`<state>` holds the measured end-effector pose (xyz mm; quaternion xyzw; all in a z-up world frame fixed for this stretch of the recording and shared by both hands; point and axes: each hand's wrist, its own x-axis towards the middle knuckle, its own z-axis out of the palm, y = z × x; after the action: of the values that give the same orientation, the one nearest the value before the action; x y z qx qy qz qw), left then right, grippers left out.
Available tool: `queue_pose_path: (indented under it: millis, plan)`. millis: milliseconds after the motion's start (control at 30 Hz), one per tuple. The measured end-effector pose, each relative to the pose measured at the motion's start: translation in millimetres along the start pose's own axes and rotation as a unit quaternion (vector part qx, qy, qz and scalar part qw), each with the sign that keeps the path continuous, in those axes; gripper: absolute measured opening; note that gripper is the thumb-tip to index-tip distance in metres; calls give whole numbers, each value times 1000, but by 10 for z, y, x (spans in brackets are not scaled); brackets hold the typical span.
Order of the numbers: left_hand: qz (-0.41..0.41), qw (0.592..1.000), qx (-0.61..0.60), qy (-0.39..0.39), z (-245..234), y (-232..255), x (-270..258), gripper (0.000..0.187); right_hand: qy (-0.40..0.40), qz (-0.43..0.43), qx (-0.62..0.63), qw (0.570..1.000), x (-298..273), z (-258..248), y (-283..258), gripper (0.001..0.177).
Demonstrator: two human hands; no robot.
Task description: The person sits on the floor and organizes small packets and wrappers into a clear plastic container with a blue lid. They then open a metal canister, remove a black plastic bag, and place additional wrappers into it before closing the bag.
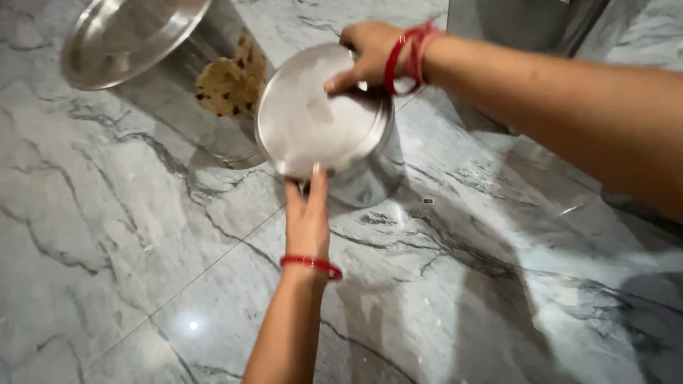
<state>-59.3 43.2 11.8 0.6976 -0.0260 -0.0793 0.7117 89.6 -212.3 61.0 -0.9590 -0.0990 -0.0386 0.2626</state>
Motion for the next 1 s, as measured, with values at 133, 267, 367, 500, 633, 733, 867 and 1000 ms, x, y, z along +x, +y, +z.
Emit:
queue_pose_path:
  millis: [133,267,367,500,633,733,867,1000]
  plan:
    - [-132,976,-156,75,-141,-45,-741,72,-20,-31,28,999,-472,58,-542,74]
    - [-104,965,-221,92,-189,-35,-1672,63,-34,-56,33,997,-1173,143,-1171,61]
    - [-222,922,-249,194,-261,-87,-2237,59,-87,-45,39,994,-1686,246,-1541,54]
    - [-288,906,-241,197,-548,-524,-2765,53,-138,-43,54,988,-2243,461,-1870,49]
    - [-317,912,-165,202,-850,-1415,-2929,48,-217,-7,40,975,-2703,565,-1964,47]
    - [-82,965,101,228,-879,-2029,-3059,44,-235,43,53,969,-2969,608,-1876,49]
    - [-30,963,80,254,-620,-2020,-3372,55,-254,105,76,958,-3189,617,-1679,52]
    - [-418,885,-68,192,-386,-1215,-3607,73,-281,69,29,957,-3299,578,-1555,51]
